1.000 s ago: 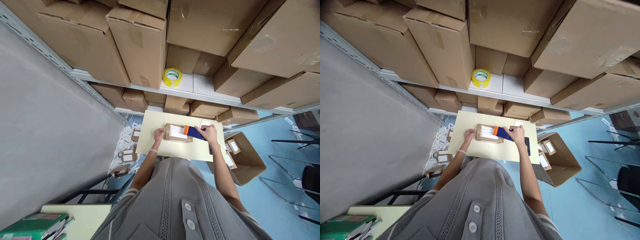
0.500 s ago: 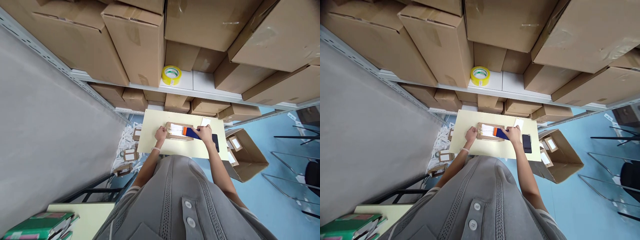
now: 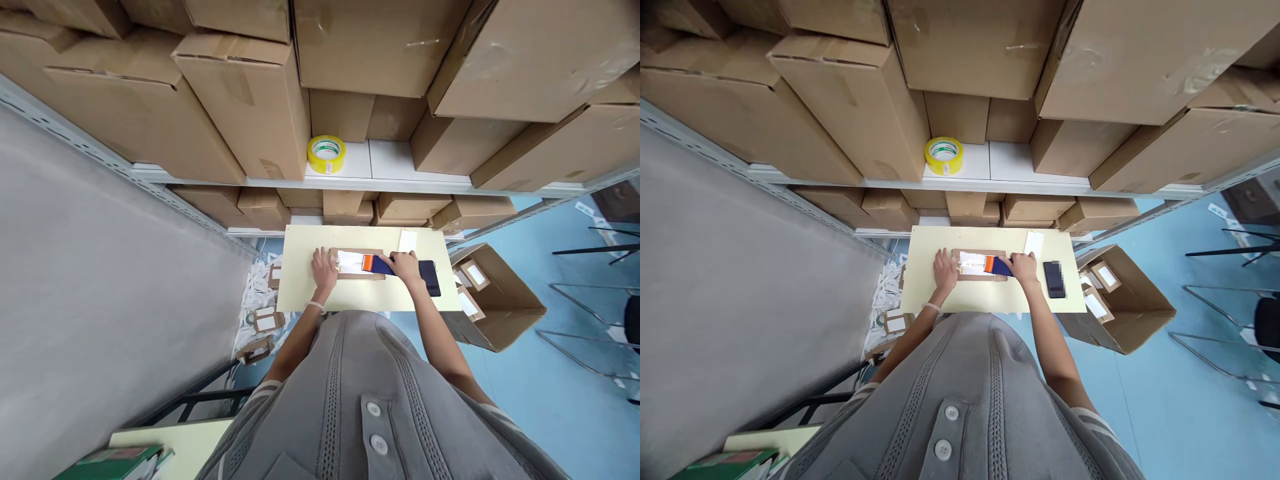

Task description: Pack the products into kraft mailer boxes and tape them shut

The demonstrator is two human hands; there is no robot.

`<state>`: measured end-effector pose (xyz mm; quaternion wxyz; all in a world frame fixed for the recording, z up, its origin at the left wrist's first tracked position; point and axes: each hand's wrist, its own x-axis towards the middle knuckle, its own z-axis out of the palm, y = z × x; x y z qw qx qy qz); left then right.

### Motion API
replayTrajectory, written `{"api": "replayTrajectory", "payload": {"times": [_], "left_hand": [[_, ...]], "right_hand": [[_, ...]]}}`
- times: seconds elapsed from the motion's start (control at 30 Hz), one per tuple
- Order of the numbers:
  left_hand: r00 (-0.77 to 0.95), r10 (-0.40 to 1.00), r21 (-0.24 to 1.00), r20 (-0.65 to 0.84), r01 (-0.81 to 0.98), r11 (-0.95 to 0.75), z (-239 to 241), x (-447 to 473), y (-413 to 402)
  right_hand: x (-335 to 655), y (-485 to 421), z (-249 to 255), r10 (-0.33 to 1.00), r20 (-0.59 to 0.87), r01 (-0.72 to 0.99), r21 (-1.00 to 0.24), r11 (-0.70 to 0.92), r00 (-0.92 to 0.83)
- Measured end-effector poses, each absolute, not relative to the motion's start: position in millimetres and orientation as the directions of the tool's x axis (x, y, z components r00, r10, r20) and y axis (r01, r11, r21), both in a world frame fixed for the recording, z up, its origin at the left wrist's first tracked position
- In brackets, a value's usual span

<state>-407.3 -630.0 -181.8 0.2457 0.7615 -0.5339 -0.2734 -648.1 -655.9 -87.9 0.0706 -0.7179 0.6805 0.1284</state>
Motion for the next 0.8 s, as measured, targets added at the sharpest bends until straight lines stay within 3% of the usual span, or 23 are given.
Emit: {"api": "replayTrajectory", "payload": {"times": [0.07,0.17,0.47,0.8], "left_hand": [[0.088,-0.996,0.578,-0.009,-0.812,-0.076,-177.8,-413.8,-633.5],[-0.122,-0.992,0.478,0.038,-0.870,0.125,-178.0,-421.5,-637.6],[-0.157,-0.987,0.417,0.024,-0.896,0.153,-183.3,-422.2,-640.1],[-0.143,-0.990,0.427,0.000,-0.895,0.129,-182.1,-420.2,-644.4]], "right_hand": [[-646.2,-653.1,-89.9,-0.959,-0.285,-0.996,0.080,-0.032,0.008],[-640.8,-651.2,-90.9,-0.961,-0.276,-0.997,0.083,0.001,-0.024],[-633.9,-668.8,-93.1,-0.931,-0.296,-0.976,0.008,0.220,-0.212],[-671.3,-688.9,-76.8,-0.929,-0.368,-0.999,-0.018,0.052,-0.042]]}}
